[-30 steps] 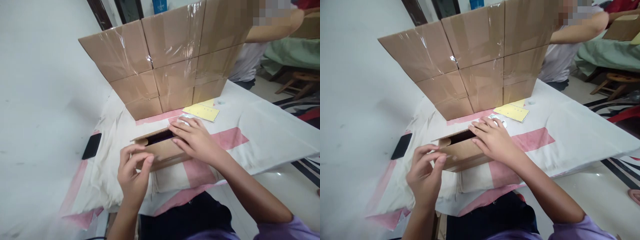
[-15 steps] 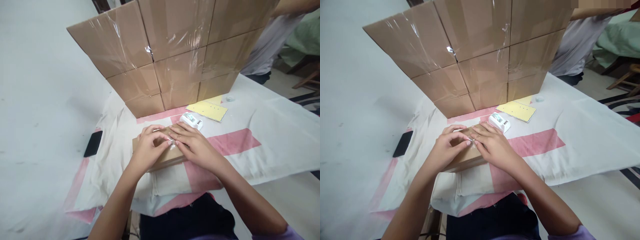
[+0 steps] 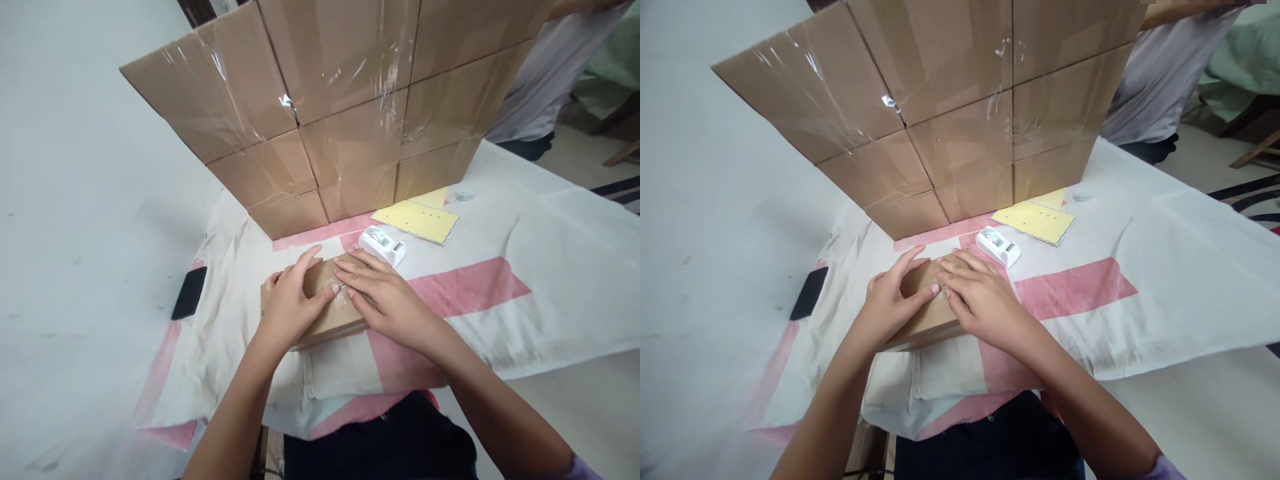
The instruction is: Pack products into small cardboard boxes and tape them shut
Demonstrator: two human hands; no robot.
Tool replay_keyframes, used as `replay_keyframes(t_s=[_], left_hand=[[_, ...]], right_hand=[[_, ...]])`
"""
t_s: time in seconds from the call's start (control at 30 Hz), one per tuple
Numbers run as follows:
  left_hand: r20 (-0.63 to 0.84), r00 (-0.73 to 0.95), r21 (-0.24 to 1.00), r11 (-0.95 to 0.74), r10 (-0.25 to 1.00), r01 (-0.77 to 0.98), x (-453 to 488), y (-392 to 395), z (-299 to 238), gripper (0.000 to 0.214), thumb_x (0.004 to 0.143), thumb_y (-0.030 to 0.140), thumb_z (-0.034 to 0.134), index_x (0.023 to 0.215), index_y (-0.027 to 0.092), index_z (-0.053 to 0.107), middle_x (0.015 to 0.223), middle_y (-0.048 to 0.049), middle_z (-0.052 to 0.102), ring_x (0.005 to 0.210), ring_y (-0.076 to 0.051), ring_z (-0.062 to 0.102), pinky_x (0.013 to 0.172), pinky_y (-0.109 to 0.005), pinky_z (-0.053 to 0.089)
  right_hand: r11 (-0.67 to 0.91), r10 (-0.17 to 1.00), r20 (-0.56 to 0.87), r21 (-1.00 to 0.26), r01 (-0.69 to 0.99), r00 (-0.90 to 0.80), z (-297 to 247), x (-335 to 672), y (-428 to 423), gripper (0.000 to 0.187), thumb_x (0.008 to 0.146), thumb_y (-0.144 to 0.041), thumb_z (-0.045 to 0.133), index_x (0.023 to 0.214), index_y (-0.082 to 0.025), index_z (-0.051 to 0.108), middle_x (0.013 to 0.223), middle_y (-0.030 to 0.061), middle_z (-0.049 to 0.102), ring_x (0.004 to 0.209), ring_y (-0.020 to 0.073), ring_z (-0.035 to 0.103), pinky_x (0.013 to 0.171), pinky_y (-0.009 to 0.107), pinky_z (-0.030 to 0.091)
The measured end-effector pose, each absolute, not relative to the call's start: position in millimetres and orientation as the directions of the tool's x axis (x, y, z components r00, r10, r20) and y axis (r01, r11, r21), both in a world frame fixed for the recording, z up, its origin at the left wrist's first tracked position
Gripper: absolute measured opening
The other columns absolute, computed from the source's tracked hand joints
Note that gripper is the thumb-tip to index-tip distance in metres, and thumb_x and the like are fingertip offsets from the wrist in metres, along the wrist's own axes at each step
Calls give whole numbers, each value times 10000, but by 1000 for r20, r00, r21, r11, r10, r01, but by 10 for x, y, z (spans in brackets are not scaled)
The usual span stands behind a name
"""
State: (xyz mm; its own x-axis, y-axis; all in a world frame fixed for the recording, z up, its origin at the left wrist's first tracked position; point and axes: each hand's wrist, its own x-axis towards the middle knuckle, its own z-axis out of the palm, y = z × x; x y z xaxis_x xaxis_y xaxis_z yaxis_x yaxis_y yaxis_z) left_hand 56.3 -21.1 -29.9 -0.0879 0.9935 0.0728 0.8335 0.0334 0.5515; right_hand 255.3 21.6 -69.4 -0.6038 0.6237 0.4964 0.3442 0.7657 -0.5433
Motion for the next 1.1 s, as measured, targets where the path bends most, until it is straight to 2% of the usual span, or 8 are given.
replay_keyframes(t_s=[0.17, 0.33, 0.43, 0.57, 0.63, 0.7, 0.9, 1.1], left_hand=[[85, -102, 487, 48, 991, 872, 576, -194, -322, 536, 924, 407, 669, 1448, 406, 552, 1357, -15, 707, 1183, -292, 661, 1126, -585, 354], [113, -108, 508, 36, 988, 861, 613, -180, -342, 485, 933, 401, 651, 1415, 390, 599, 1321, -23, 730, 1138, -288, 676, 1108, -598, 366], [279, -160, 569, -28, 947, 822, 535, -249, -312, 440, 858, 399, 741, 1294, 371, 688, 1241, -15, 766, 1165, -299, 680, 1150, -606, 331], [548, -460, 655, -17, 698, 756, 192, -545, -409, 314, 944, 439, 621, 1190, 261, 700, 1272, -65, 721, 1249, -274, 628, 1144, -506, 402], [569, -616, 737, -6, 544, 675, 1, -738, -597, 285, 990, 411, 541, 1142, 210, 675, 1187, -82, 713, 1184, -246, 644, 1075, -446, 469], [521, -713, 814, -21, 469, 581, -126, -909, -850, 244, 975, 394, 565, 1062, 190, 667, 1064, -67, 709, 1076, -223, 664, 1014, -402, 501], [361, -699, 895, -19, 618, 445, -101, -1039, -1402, 186, 945, 364, 627, 980, 192, 688, 938, -38, 716, 910, -178, 673, 874, -325, 527], [413, -506, 887, -211, 757, 410, -67, -912, -1387, 190, 930, 376, 652, 1005, 206, 694, 904, -37, 715, 865, -176, 662, 826, -327, 529]], right_hand=[[749, 632, 483, -581, 319, -606, -749, 2571, 216, 460, 996, -161, 494, 1436, -224, 613, 1528, 54, 577, 1506, 296, 412, 1238, 576, 384], [701, 655, 484, -675, 229, -579, -823, 2636, 201, 400, 987, -206, 542, 1372, -242, 644, 1570, 83, 529, 1547, 299, 356, 1252, 609, 326], [659, 665, 474, -736, 156, -577, -892, 2691, 205, 412, 938, -289, 669, 1349, -271, 644, 1628, 95, 450, 1575, 338, 289, 1251, 620, 298], [664, 626, 560, -748, -6, -542, -1045, 2746, 304, 541, 830, -429, 823, 1325, -293, 653, 1585, 130, 483, 1481, 361, 448, 1213, 557, 371], [688, 613, 628, -722, -67, -479, -1127, 2769, 380, 507, 823, -496, 820, 1273, -301, 688, 1492, 125, 571, 1405, 356, 531, 1188, 559, 394], [689, 632, 652, -720, -81, -419, -1193, 2794, 457, 461, 847, -554, 774, 1230, -303, 717, 1435, 117, 617, 1368, 358, 558, 1181, 580, 387], [661, 726, 663, -746, -81, -183, -1324, 2833, 618, 445, 859, -636, 667, 1108, -276, 753, 1358, 120, 673, 1339, 381, 574, 1167, 625, 383], [686, 727, 682, -725, 60, -73, -1441, 2847, 623, 571, 842, -752, 569, 1075, -255, 725, 1328, 140, 673, 1350, 412, 562, 1155, 680, 356]])
